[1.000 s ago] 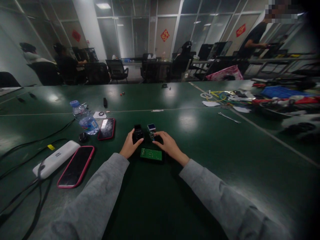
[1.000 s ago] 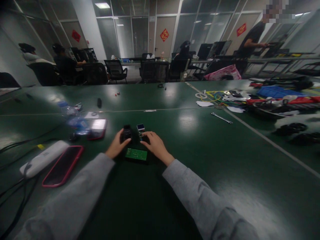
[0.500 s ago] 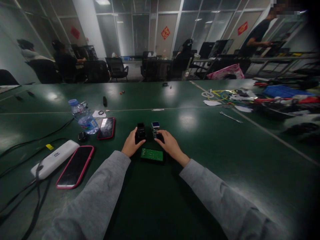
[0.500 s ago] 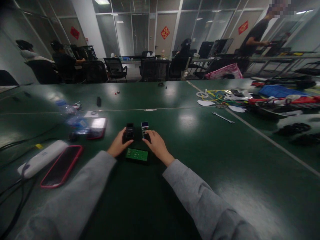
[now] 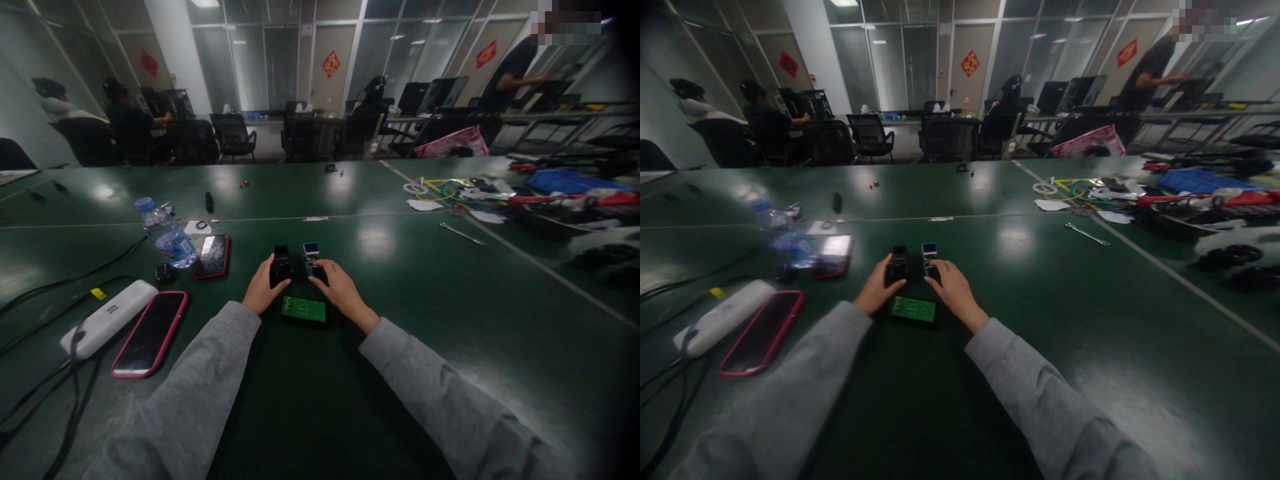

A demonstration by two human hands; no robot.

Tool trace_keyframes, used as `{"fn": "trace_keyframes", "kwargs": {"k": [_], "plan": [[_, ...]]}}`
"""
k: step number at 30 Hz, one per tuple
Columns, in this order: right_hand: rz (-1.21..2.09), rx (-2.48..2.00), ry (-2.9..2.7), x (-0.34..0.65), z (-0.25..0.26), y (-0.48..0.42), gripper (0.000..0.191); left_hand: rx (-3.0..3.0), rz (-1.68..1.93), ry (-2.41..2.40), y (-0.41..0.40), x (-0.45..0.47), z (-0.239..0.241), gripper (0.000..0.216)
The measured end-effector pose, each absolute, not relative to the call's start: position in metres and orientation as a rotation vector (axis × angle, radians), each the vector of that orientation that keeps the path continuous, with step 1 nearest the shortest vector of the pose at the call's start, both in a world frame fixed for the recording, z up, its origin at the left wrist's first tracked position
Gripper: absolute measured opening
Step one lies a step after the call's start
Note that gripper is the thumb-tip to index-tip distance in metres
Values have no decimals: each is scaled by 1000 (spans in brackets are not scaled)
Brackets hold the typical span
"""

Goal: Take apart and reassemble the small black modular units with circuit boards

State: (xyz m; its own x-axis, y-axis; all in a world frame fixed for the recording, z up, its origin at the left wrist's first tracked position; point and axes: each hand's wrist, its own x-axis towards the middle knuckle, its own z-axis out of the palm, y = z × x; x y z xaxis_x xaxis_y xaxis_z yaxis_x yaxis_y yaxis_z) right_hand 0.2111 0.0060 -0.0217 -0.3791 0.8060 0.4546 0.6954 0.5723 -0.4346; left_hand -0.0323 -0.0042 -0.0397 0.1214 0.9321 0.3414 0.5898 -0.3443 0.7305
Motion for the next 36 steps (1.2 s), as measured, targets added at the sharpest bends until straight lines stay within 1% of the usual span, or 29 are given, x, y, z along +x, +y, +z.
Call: {"fn": "trace_keyframes", "kwargs": {"k": [6,13,36], "plan": [[226,-1202,-2164,211,-24,7,33,2000,1081,1481,-5,-32,-38,82],[235,-1183,-2159,212,-26,8,35,2010,1088,1445,-3,-33,-41,91],[207,-1185,-2179,211,-23,6,33,2034,1062,1450,-4,-34,-38,91]]}}
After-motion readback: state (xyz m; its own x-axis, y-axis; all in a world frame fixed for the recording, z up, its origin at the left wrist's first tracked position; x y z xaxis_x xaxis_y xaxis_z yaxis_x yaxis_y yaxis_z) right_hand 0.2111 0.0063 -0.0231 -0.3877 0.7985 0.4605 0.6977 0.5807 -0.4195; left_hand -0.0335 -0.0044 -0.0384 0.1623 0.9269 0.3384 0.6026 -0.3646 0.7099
